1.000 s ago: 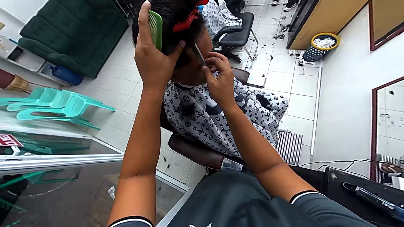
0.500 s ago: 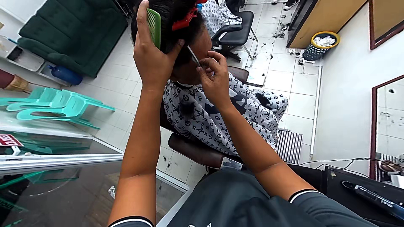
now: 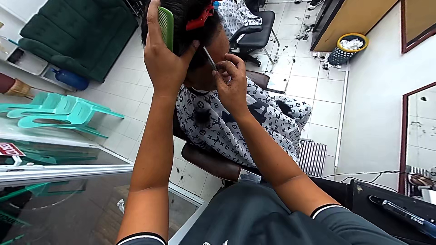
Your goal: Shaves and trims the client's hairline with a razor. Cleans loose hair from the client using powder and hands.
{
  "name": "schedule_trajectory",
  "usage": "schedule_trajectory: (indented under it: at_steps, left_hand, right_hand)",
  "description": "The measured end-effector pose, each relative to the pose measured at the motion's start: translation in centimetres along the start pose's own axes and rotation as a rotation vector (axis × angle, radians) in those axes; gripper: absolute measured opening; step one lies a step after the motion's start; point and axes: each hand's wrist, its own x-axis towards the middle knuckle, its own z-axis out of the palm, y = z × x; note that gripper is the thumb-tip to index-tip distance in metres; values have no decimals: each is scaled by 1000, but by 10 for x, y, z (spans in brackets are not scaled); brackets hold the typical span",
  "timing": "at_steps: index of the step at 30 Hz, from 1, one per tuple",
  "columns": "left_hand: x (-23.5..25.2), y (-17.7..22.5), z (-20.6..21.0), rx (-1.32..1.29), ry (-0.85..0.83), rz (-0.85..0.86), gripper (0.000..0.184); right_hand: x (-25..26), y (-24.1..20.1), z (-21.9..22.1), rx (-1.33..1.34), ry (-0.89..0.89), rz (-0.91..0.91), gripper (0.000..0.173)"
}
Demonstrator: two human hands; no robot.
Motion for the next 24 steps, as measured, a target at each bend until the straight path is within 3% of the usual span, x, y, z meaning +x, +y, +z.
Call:
schedule_trajectory:
  at_steps: [24]
  left_hand:
    - [0, 1, 1, 11, 13, -14, 98]
  right_hand:
    - [-5, 6, 6, 39, 52, -32, 15]
